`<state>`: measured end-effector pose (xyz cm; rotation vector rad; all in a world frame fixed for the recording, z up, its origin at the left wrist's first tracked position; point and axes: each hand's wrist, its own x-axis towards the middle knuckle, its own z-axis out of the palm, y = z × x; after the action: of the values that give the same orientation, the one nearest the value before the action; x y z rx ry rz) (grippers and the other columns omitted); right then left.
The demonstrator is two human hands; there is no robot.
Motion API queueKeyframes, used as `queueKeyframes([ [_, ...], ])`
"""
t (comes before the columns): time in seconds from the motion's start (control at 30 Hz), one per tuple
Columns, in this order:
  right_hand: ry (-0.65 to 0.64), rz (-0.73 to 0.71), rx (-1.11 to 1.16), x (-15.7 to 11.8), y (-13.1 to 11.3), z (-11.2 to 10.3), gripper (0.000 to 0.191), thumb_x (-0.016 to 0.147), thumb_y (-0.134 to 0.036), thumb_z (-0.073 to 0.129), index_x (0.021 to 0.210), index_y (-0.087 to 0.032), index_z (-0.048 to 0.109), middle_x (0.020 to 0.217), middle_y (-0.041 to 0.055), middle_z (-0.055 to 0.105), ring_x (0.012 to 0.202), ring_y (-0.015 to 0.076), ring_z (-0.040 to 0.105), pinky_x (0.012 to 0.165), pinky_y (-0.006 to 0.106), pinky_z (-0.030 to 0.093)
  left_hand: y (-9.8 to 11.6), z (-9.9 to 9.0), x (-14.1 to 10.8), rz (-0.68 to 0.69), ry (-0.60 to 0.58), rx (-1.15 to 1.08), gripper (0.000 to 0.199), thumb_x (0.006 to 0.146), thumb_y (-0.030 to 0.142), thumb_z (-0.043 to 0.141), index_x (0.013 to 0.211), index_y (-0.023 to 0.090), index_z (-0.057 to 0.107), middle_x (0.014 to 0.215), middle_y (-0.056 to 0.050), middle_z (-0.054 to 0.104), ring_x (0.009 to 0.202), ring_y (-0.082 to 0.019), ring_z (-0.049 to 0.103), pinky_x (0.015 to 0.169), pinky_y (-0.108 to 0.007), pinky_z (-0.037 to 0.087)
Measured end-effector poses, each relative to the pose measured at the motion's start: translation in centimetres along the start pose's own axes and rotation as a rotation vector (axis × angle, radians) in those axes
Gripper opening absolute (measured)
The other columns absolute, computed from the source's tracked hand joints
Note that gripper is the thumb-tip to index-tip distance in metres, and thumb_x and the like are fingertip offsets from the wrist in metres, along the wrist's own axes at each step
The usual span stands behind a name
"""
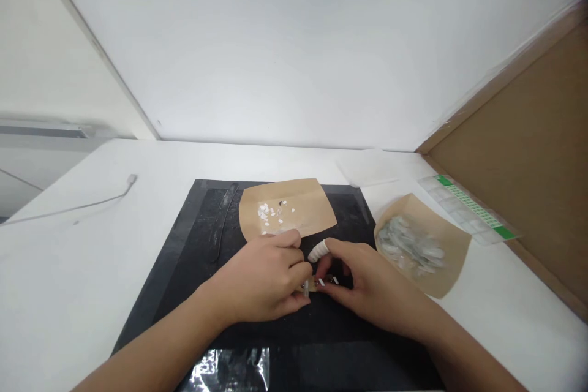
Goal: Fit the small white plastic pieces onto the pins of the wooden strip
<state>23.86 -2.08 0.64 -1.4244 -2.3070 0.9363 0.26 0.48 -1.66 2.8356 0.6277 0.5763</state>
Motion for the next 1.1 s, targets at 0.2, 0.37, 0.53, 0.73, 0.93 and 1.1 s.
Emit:
queueKeyframes([
  [0.2,0.000,-0.011,-0.026,0.0,0.0,0.0,0.013,0.087,-0.017,0.073,0.089,-0.025,0.063,0.087,-0.0028,0.073,0.078,0.0171,0.066,0.069,0.029,0.044,0.1,-0.1,0.1,0.004,-0.009,-0.018,0.019,0.095,0.028,0.068,0.081,0.018,0.062,0.074,-0.002,0.067,0.082,-0.022,0.056,0.068,-0.033,0.049],
  [0.37,0.008,0.005,-0.092,-0.2,0.6,-0.9,0.018,0.082,-0.023,0.080,0.092,-0.024,0.064,0.092,-0.0023,0.075,0.081,0.0184,0.068,0.069,0.030,0.044,0.1,-0.1,0.0,-0.041,-0.039,-0.016,0.019,0.094,0.031,0.070,0.081,0.018,0.062,0.072,-0.002,0.064,0.082,-0.022,0.056,0.068,-0.034,0.048],
  [0.53,-0.017,0.027,-0.139,-0.4,0.7,-1.4,0.011,0.086,-0.021,0.076,0.085,-0.023,0.065,0.085,-0.0021,0.076,0.079,0.0185,0.070,0.068,0.030,0.043,0.2,-0.2,0.1,-0.067,-0.066,-0.023,0.019,0.093,0.031,0.071,0.081,0.019,0.063,0.071,-0.002,0.064,0.085,-0.023,0.056,0.069,-0.033,0.046],
  [0.73,-0.045,0.054,-0.034,-0.4,0.8,-1.7,0.015,0.082,-0.017,0.078,0.090,-0.022,0.066,0.088,-0.0029,0.078,0.081,0.0163,0.072,0.069,0.026,0.048,0.2,-0.3,0.1,-0.089,-0.092,-0.031,0.018,0.092,0.031,0.072,0.082,0.019,0.063,0.075,-0.001,0.065,0.085,-0.022,0.057,0.072,-0.033,0.045],
  [0.93,-0.044,0.057,0.028,-0.3,1.6,-1.9,0.012,0.087,-0.020,0.078,0.091,-0.022,0.066,0.088,-0.0022,0.077,0.079,0.0161,0.072,0.068,0.026,0.050,0.2,0.0,0.0,-0.104,-0.101,-0.051,0.020,0.087,0.033,0.079,0.087,0.019,0.065,0.078,-0.001,0.068,0.088,-0.023,0.058,0.072,-0.033,0.044],
  [1.1,0.034,0.050,0.117,0.1,1.7,-2.1,0.012,0.092,-0.025,0.076,0.095,-0.021,0.065,0.090,-0.0006,0.077,0.078,0.0157,0.072,0.067,0.026,0.052,-0.1,0.3,-0.2,-0.115,-0.086,-0.065,0.022,0.083,0.034,0.082,0.092,0.021,0.067,0.081,-0.001,0.071,0.088,-0.023,0.059,0.073,-0.032,0.044],
])
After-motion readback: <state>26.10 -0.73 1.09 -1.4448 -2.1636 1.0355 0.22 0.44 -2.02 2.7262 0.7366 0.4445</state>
